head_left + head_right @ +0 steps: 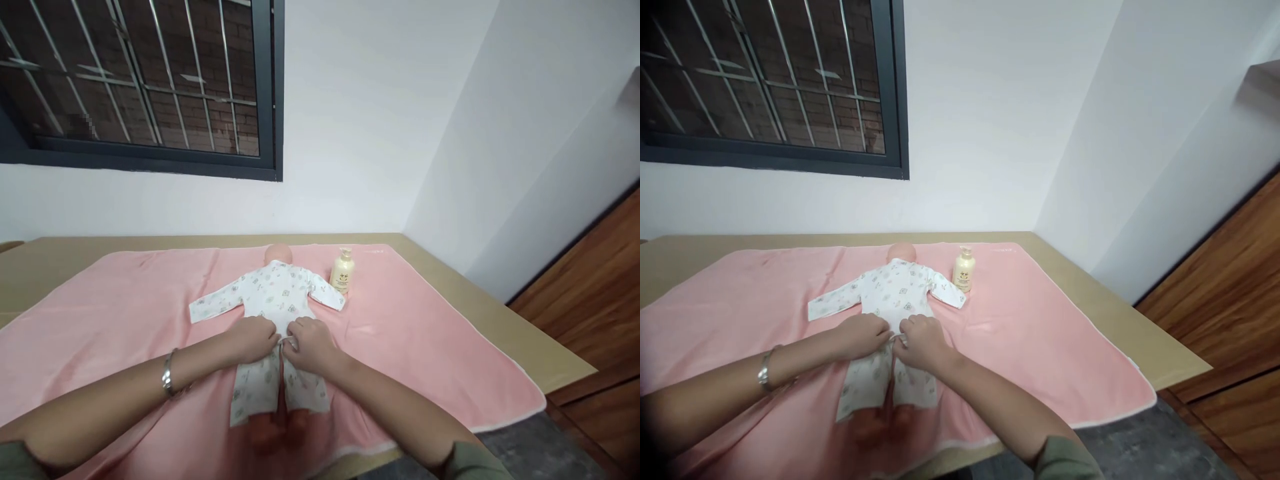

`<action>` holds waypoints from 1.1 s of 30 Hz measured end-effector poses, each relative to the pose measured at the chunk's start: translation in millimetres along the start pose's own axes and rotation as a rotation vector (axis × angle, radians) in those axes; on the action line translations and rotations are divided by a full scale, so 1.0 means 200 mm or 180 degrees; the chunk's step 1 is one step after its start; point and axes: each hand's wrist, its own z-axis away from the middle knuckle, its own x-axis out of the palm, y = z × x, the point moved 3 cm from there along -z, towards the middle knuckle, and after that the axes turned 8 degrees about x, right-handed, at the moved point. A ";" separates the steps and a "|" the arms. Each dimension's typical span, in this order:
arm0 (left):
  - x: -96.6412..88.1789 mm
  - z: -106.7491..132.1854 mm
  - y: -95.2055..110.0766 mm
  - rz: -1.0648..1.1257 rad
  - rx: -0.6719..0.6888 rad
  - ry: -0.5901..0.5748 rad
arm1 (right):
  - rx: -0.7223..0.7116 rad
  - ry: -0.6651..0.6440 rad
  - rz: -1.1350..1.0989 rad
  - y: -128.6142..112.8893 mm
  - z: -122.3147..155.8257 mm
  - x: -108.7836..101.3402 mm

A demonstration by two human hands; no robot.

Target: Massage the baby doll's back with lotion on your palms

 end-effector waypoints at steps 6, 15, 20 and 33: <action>-0.33 -0.55 0.16 0.4279 -0.0186 0.0855 | 0.0994 0.1744 -0.0328 0.39 -0.31 -0.38; -0.27 -1.23 0.26 0.5960 -0.0944 0.0242 | 0.1442 0.1014 0.0564 0.56 -0.63 -0.28; -0.16 -1.11 0.24 0.6043 -0.1076 -0.0146 | 0.1601 0.0972 0.0586 0.55 -0.60 -0.29; -0.45 -0.48 -0.03 0.6354 0.0667 0.0858 | 0.0606 0.0929 -0.0582 -0.13 -0.67 -0.26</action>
